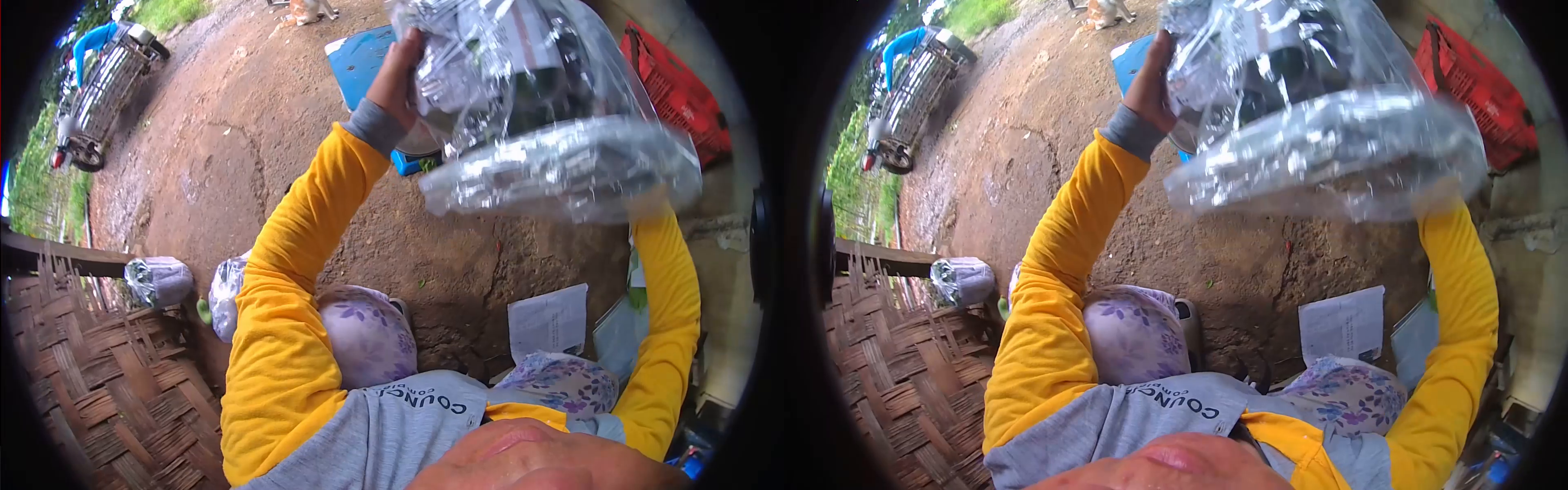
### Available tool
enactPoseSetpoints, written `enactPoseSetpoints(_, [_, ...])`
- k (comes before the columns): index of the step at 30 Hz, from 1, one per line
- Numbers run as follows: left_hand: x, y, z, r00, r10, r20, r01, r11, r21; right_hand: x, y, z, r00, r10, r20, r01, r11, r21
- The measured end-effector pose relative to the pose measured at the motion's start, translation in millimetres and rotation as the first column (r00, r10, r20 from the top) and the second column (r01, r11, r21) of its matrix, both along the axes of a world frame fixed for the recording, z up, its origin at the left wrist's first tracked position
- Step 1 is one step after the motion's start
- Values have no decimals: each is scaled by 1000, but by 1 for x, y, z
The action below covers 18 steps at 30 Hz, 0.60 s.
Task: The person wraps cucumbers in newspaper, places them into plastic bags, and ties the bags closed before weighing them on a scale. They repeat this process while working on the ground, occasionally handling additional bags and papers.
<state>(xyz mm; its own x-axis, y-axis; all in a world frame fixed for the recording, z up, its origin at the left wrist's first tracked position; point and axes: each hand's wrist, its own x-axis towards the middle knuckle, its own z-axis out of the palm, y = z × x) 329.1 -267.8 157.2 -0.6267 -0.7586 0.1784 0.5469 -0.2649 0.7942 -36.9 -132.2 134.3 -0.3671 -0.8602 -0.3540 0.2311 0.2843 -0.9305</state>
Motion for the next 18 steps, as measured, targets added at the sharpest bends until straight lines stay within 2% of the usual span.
enactPoseSetpoints(1, [6,-21,-6,991,75,-112,-75,997,3,7,-31,5,1000,7,-20,-8,1000,-16])
enactPoseSetpoints(4, [41,-71,-19,965,263,7,-261,962,-76,33,-111,9,998,23,-60,-26,999,-46])
enactPoseSetpoints(5, [45,-66,-1,981,151,-121,-121,967,224,42,-131,7,997,26,-72,-30,998,-50])
enactPoseSetpoints(6, [55,-100,-29,976,218,3,-218,976,18,50,-150,4,996,25,-81,-30,998,-55])
enactPoseSetpoints(8, [72,-107,-23,967,248,59,-252,965,73,64,-178,-4,995,23,-92,-28,998,-50])
enactPoseSetpoints(9, [78,-121,-33,983,186,5,-186,981,56,71,-190,-9,995,17,-101,-23,998,-51])
enactPoseSetpoints(10, [87,-151,-63,967,251,-31,-252,967,-41,77,-199,-13,994,16,-108,-22,999,-50])
enactPoseSetpoints(11, [93,-149,-75,907,419,-29,-367,759,-538,83,-207,-16,993,13,-116,-18,999,-49])
enactPoseSetpoints(12, [99,-145,-83,827,549,-121,-344,325,-881,86,-213,-20,992,8,-126,-14,999,-45])
enactPoseSetpoints(13, [102,-159,-93,908,417,-39,-309,604,-735,89,-218,-23,991,3,-135,-9,999,-44])
enactPoseSetpoints(14, [106,-157,-68,976,166,-138,-167,986,3,92,-222,-26,990,1,-144,-7,999,-43])
enactPoseSetpoints(15, [101,-150,-57,970,242,15,-240,967,-80,94,-226,-28,988,-1,-156,-5,999,-41])
enactPoseSetpoints(16, [105,-159,-75,917,391,85,-234,697,-678,95,-228,-30,987,-3,-164,-3,999,-39])
enactPoseSetpoints(17, [108,-167,-91,790,601,-124,-258,141,-956,97,-229,-33,985,-3,-172,-3,999,-38])
enactPoseSetpoints(18, [104,-178,-105,897,442,-16,-319,621,-716,97,-230,-33,983,-3,-186,-4,999,-37])
